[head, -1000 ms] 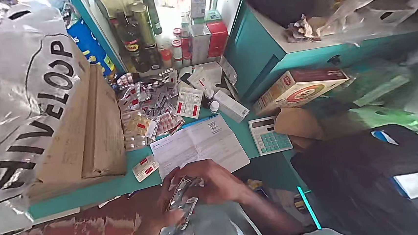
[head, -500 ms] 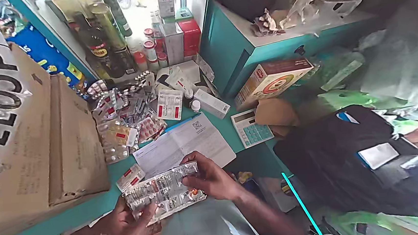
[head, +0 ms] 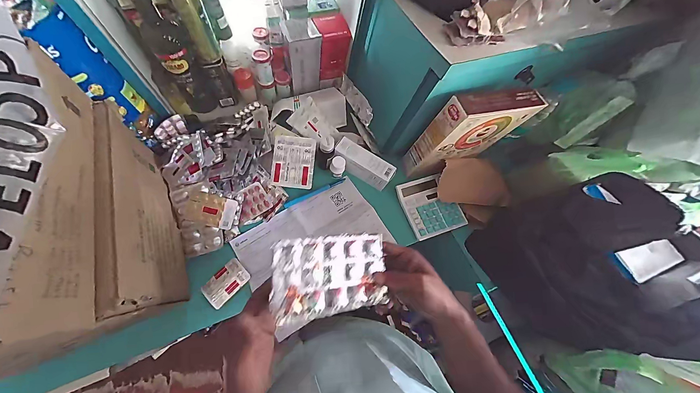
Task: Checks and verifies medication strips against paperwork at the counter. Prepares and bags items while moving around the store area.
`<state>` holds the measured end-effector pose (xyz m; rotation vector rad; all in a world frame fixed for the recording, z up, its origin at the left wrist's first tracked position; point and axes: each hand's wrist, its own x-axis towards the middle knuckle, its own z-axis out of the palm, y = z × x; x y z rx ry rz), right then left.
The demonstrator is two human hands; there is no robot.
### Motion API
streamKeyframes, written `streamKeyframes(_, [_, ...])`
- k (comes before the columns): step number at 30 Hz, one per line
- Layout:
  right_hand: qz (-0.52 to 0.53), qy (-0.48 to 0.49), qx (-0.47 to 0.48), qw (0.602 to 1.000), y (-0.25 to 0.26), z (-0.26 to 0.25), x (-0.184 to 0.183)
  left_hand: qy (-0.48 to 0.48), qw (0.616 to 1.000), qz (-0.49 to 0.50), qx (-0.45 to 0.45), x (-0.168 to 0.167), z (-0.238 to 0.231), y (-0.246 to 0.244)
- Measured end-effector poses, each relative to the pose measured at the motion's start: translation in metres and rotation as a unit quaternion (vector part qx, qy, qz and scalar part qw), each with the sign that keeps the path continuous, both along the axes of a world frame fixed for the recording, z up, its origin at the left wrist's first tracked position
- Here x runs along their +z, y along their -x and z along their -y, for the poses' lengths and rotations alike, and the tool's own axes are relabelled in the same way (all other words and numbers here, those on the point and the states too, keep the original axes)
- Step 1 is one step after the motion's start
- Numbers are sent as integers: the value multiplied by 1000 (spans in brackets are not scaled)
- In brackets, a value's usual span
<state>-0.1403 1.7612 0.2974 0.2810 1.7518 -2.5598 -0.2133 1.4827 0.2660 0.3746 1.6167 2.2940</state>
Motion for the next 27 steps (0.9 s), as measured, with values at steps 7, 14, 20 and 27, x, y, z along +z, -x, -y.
streamKeyframes(7, [40, 77, -276, 957, -14, -49, -1, 518, 699, -482, -106, -35, -66, 30])
streamKeyframes(14, [97, 131, -345, 925, -43, -33, -18, 528, 690, -479, -125, -46, -40, 41])
streamKeyframes(20, [147, 124, -382, 904, -33, 0, -43, 515, 705, -470, -127, -49, -28, 43])
streamKeyframes(27, [151, -75, -418, 893, -25, 6, -58, 505, 707, -476, -136, -44, -26, 41])
